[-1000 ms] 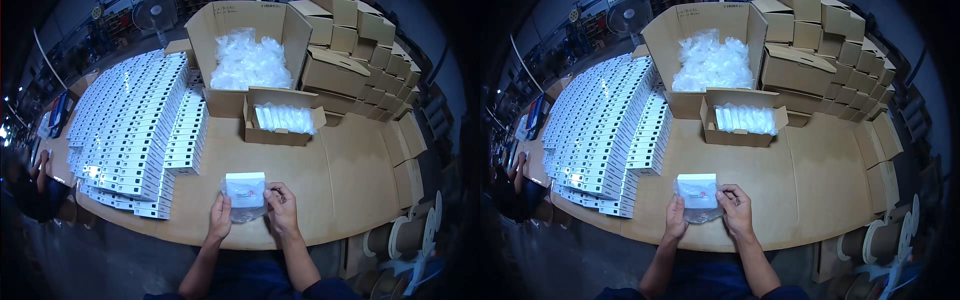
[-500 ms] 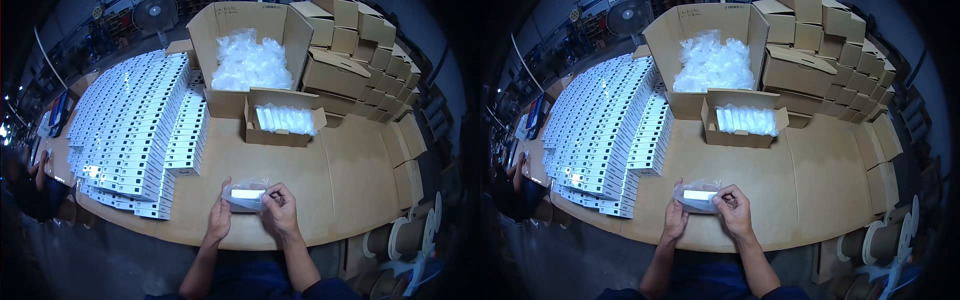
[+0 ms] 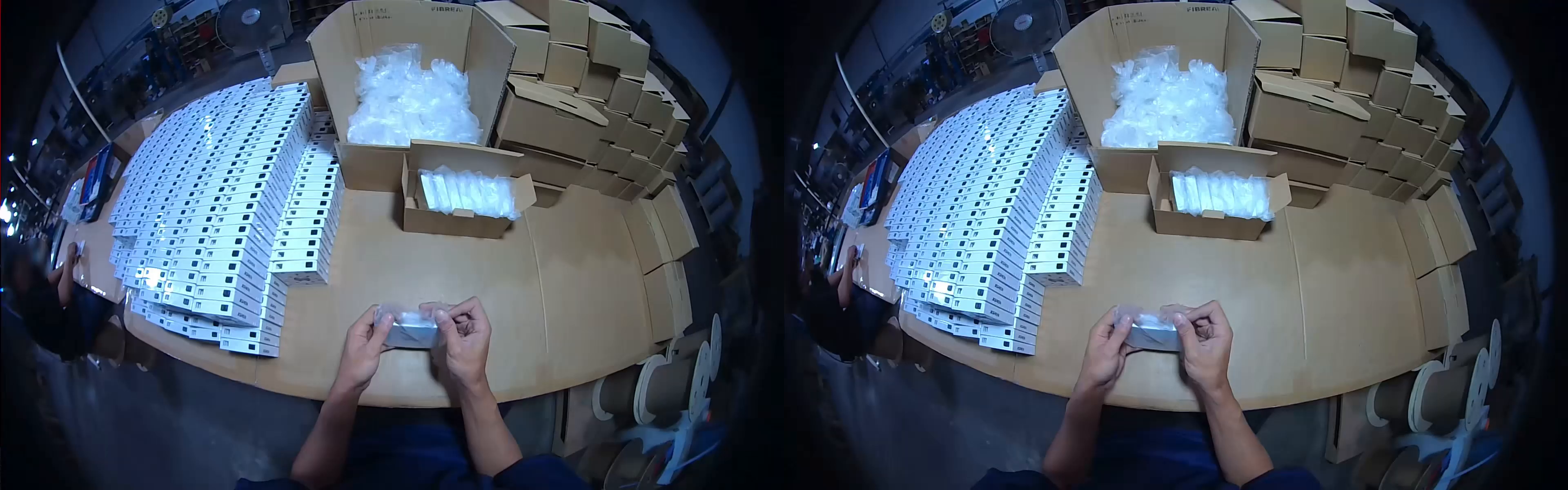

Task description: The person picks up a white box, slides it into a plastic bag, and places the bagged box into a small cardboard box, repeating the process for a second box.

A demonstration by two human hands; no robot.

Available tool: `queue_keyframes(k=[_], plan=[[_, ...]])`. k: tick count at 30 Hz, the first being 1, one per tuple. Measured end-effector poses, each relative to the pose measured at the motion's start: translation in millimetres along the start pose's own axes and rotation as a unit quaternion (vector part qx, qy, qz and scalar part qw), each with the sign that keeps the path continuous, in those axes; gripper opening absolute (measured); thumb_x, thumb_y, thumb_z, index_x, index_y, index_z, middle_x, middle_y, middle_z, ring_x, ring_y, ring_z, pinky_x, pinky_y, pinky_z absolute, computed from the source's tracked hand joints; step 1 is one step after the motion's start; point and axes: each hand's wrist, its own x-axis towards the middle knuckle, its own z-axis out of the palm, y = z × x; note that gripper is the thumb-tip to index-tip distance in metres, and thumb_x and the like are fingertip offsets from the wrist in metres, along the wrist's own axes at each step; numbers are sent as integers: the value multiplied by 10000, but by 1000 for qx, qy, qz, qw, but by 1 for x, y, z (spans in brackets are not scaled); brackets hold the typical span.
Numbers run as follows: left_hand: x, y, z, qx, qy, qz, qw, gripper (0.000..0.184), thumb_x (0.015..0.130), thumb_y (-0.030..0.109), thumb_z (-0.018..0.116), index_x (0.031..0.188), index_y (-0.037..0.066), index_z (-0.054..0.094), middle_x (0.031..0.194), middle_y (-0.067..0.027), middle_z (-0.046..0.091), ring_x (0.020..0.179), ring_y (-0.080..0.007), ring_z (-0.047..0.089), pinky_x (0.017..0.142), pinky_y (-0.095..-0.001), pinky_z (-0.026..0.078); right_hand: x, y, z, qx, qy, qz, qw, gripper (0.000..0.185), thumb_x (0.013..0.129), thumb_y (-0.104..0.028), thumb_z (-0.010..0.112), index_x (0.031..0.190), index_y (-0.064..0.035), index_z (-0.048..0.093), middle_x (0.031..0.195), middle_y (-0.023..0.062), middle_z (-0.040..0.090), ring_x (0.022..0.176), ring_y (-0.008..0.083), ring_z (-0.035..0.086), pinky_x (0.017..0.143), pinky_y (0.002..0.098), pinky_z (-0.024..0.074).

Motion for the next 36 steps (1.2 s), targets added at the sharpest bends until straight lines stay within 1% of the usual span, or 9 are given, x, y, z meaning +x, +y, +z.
queue_keyframes(k=[6,9,14,21,25,28,30,33,36], plan=[[5,-9,5,-45,54,26,997,237,1095,230,521,1086,25,640,1057,-48,660,965,-108,661,844,-295,588,-1,-6,-6,127,-25,13,992,145,1045,-123,561,1168,-52,533,1446,319,524,1256,249,577,1081,369,431],[5,-7,6,-53,66,32,996,242,1096,230,516,1092,23,642,1044,-53,661,955,-110,662,828,-291,591,4,-4,-21,-21,-133,-95,986,140,973,-72,630,1096,-14,663,1521,278,473,1302,334,565,1138,401,388],[5,-8,7,-22,78,44,996,221,1100,219,498,1123,22,596,1065,-79,661,994,-156,681,868,-343,610,6,-19,-20,-245,-188,-32,950,294,831,26,763,1120,-27,752,1210,175,713,1139,263,671,988,368,521],[6,-14,-6,-58,72,63,994,201,1122,225,438,1051,51,508,1016,-72,634,935,-108,633,785,-279,568,10,-29,-22,-248,-170,131,945,301,842,-19,797,1138,-10,741,1065,150,762,959,204,715,852,321,561],[3,-12,-3,-83,83,55,992,171,1119,195,433,1173,43,489,1050,-88,613,952,-119,626,791,-298,566,9,-18,-25,-218,-159,101,958,307,837,-37,801,1133,1,733,1190,149,738,1126,246,690,982,366,531],[-4,8,6,-59,60,54,995,290,1103,162,462,1367,42,454,1109,-117,607,999,-144,629,855,-325,565,17,-18,-30,-253,-216,-47,942,326,822,-56,806,1139,-15,739,1267,150,707,1272,309,617,1095,417,460],[-9,19,4,-59,9,63,996,430,1078,124,519,1490,62,409,1144,-130,603,1034,-163,630,914,-331,553,18,-23,-31,-245,-215,-28,945,334,805,-43,794,1132,-6,739,1315,175,677,1358,331,539,1144,438,399],[-13,28,-2,96,-102,65,988,533,1009,57,631,1510,68,450,1176,-126,603,1080,-179,627,986,-315,511,22,-27,-37,-280,-246,-38,927,353,789,-72,814,1131,-21,743,1368,159,647,1405,368,485,1157,466,389],[-5,27,-18,278,-109,101,949,318,940,23,718,1252,-13,668,1134,-79,613,1027,-147,607,921,-275,487,25,-30,-33,-332,-243,-82,908,382,779,-97,830,1147,-45,738,1393,139,629,1429,396,442,1157,492,391]])
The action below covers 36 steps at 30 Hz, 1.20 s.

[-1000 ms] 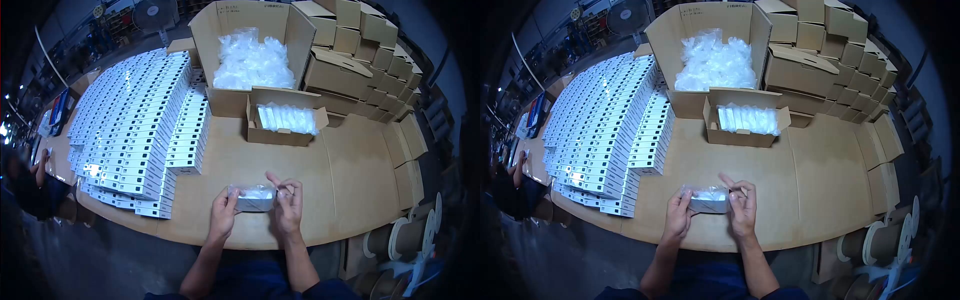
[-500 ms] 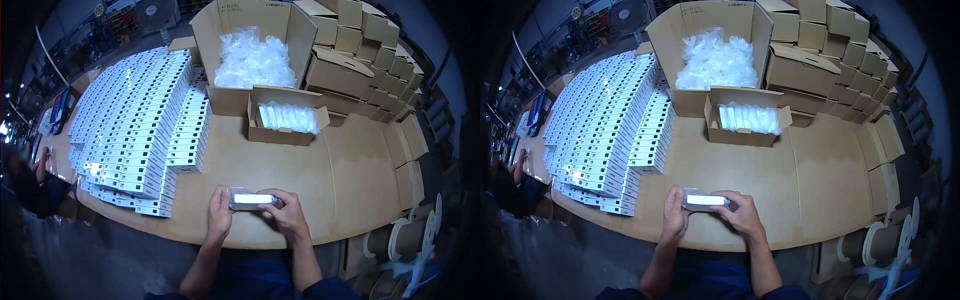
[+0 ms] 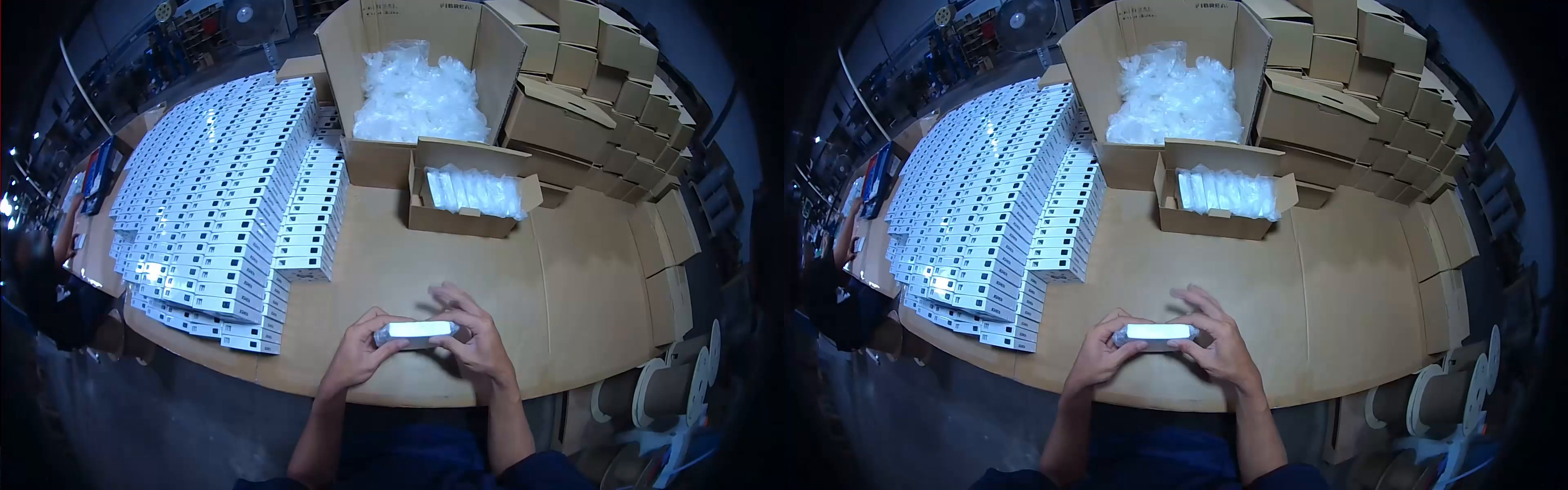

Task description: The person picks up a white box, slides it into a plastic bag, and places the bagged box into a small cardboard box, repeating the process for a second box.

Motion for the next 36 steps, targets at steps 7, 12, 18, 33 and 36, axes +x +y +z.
queue_keyframes(k=[7,12,18,33,36], plan=[[12,8,-7,-28,-6,4,1000,234,929,15,718,1156,-42,702,1178,-87,612,1063,-152,595,904,-279,488,22,-25,-16,-129,-43,-68,988,373,778,-84,812,1136,-98,711,1307,84,670,1335,370,516,1081,478,448],[31,-1,-16,-25,-14,42,999,290,912,-16,721,1195,-44,666,1289,-107,572,1138,-180,592,930,-282,508,41,-26,-31,-192,-129,-90,969,283,791,-70,793,1061,-75,707,1030,70,707,1034,296,659,882,411,534],[78,3,-19,-22,94,11,995,700,908,-11,704,1531,67,394,1406,-140,481,1228,-232,548,946,-336,534,79,-27,-50,-184,43,-69,979,198,827,-12,765,1014,-26,702,930,121,674,761,269,697,665,371,575],[159,2,-41,380,159,126,903,620,943,49,633,1527,104,433,1313,-203,550,1167,-396,580,995,-465,488,166,11,-14,-230,288,-61,928,216,867,28,720,1071,-2,654,913,137,628,671,256,683,559,360,575],[154,-10,-43,384,151,85,907,616,943,58,641,1521,95,432,1310,-202,546,1177,-400,572,984,-467,491,172,10,-8,-246,287,-69,923,236,873,29,713,1101,7,656,904,155,626,681,283,688,555,369,582]])
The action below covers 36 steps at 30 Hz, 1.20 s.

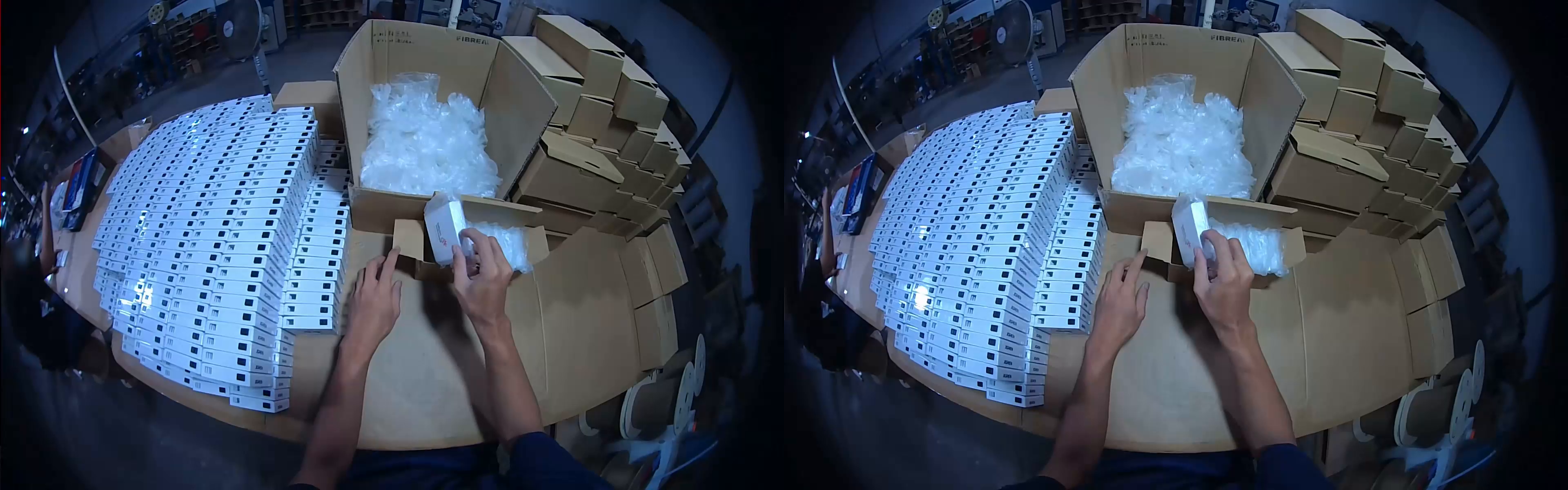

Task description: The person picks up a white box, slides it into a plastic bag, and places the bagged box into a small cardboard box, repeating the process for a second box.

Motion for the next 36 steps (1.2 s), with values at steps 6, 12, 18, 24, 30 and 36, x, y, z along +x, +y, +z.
queue_keyframes(k=[6,12,18,24,30,36], plan=[[-7,-8,11,0,-13,-4,1000,622,932,52,643,1519,127,452,1395,-222,485,1262,-422,508,1061,-489,441,-3,4,22,-32,-14,16,999,200,857,0,733,1046,12,669,837,162,647,656,273,664,573,375,537],[-2,-13,8,33,5,28,999,638,920,29,629,1525,139,456,1489,-267,409,1380,-464,404,1153,-499,365,-8,3,37,-123,-60,39,990,207,858,-100,760,1020,5,686,879,177,694,749,347,656,689,459,523],[-3,-18,14,-6,-8,11,1000,618,924,16,609,1514,139,472,1500,-252,394,1385,-457,393,1160,-512,359,-23,14,46,-164,-102,-43,980,194,899,-131,708,1061,-30,679,955,129,690,1033,325,589,866,467,413],[-4,-19,19,-22,-17,8,1000,612,928,25,607,1514,134,468,1493,-241,399,1375,-443,406,1151,-510,370,-48,24,38,-222,-172,-59,958,466,935,-190,620,1389,-96,574,1182,88,664,1337,336,466,1139,724,169],[-7,-11,19,-46,-28,10,999,620,926,16,621,1518,91,452,1489,-279,418,1377,-453,424,1138,-495,384,-53,38,30,-202,-210,-65,954,555,863,-202,677,1399,-103,575,1230,87,635,1451,356,373,1086,833,88],[-19,-7,22,-26,-31,26,999,651,924,41,648,1532,81,418,1466,-267,437,1356,-451,443,1127,-491,398,-44,51,16,-168,-255,-83,948,603,810,-201,684,1405,-181,585,1197,55,633,1476,348,337,1076,852,40]])
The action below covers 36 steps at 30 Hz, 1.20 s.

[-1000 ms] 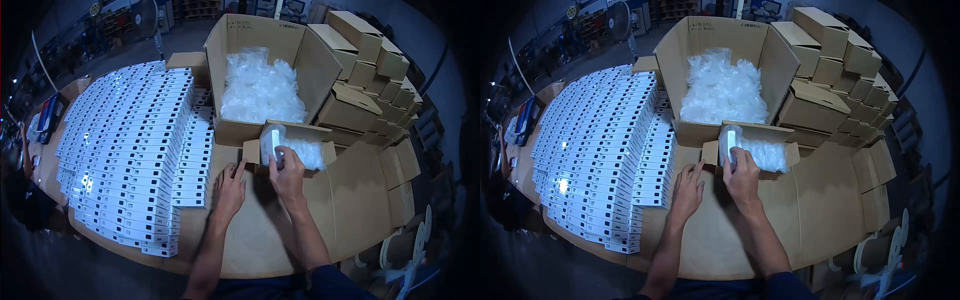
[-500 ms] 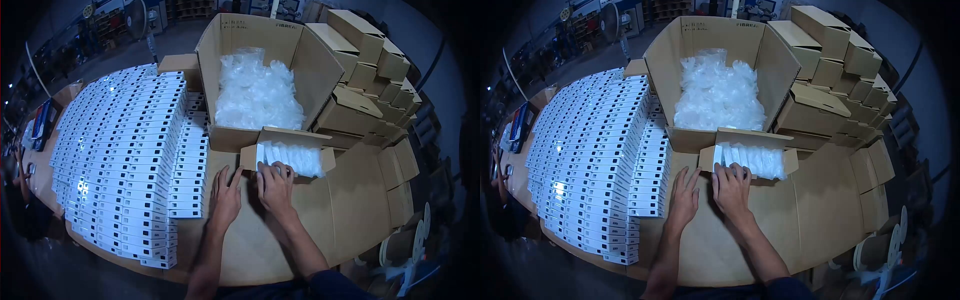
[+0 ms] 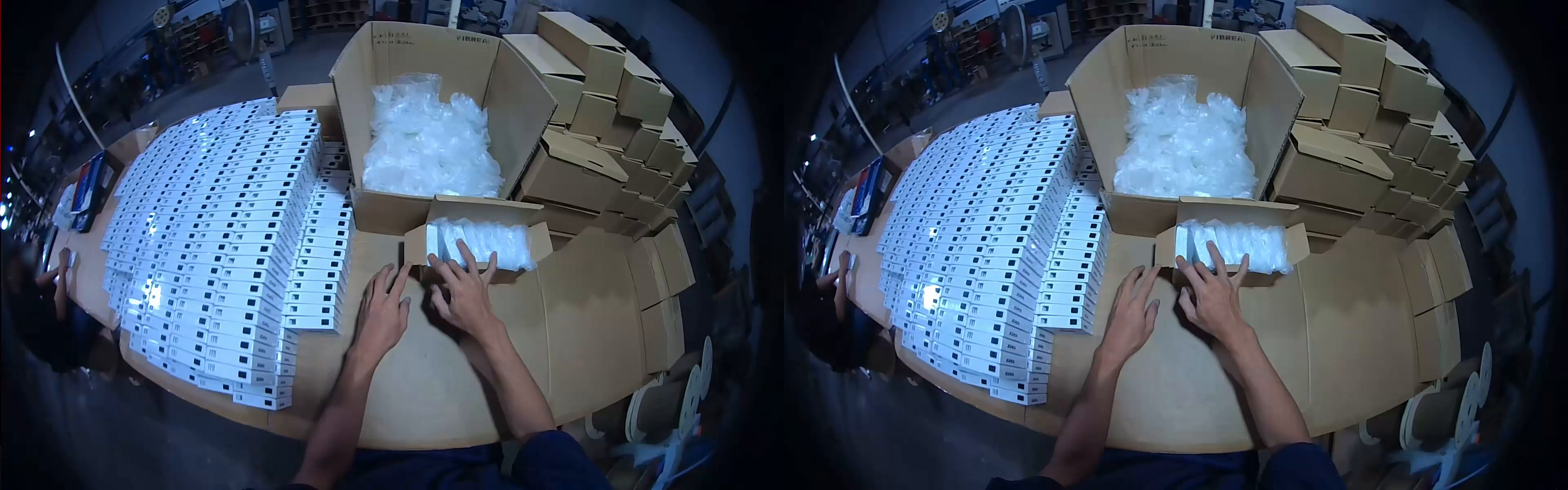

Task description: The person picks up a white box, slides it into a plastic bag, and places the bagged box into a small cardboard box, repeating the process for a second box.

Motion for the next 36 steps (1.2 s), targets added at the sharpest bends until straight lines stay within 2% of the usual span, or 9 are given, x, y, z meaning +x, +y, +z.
queue_keyframes(k=[7,10,14,17,23,29,33,34,36], plan=[[-19,30,-20,-20,32,3,999,662,909,54,674,1517,52,410,1452,-242,452,1335,-440,465,1111,-478,415,0,-12,-17,-5,-47,35,998,704,801,-197,680,1483,-212,507,1385,68,570,1506,359,286,1093,836,25],[-50,48,-49,15,58,26,998,544,871,39,700,1392,39,543,1378,-211,525,1293,-408,513,1086,-474,440,-5,-40,-29,0,54,43,998,804,793,-117,702,1544,-141,415,1453,99,515,1508,360,293,1142,785,35],[-94,45,-75,42,132,3,990,495,833,-8,694,1318,14,592,1325,-191,564,1268,-387,542,1079,-471,449,-12,-75,-24,87,64,-82,991,748,771,-83,695,1480,-84,457,1481,100,507,1493,349,339,1208,694,65],[-114,24,-84,93,160,-34,982,532,836,-23,667,1356,-5,557,1359,-205,552,1330,-407,506,1106,-490,426,-12,-103,-1,175,-16,-120,977,643,808,-59,645,1430,-57,480,1462,114,525,1482,362,357,1214,688,92],[-125,2,-86,153,141,-55,977,555,864,-10,637,1407,8,521,1402,-194,539,1388,-397,472,1121,-505,404,-7,-126,25,205,-97,-150,962,798,825,-2,575,1569,-77,296,1577,29,463,1511,345,309,1191,724,82],[-123,-3,-88,181,202,-69,960,434,824,-62,662,1248,30,657,1203,-116,618,1132,-307,590,945,-412,493,-8,-131,21,216,-118,-134,960,826,794,41,522,1580,-97,309,1596,63,430,1513,353,297,1190,712,114],[-133,5,-85,185,194,-89,959,400,765,-30,742,1152,68,711,1156,-88,613,1091,-298,570,952,-456,466,-13,-133,6,239,-104,-103,960,829,788,87,563,1557,-43,283,1476,190,522,1468,385,350,1220,607,193],[-133,15,-85,198,191,-77,958,402,756,-29,751,1143,73,715,1150,-83,611,1097,-297,567,953,-464,461,-21,-121,7,284,-51,-94,953,708,866,4,560,1548,-62,383,1365,216,574,1296,410,522,1106,542,380],[-140,31,-87,189,186,-63,962,410,736,-29,770,1127,86,724,1135,-73,608,1113,-300,561,960,-478,458,-24,-109,-26,373,-209,-13,904,683,916,-21,572,1561,-57,351,1225,212,646,1136,387,625,1009,476,472]])
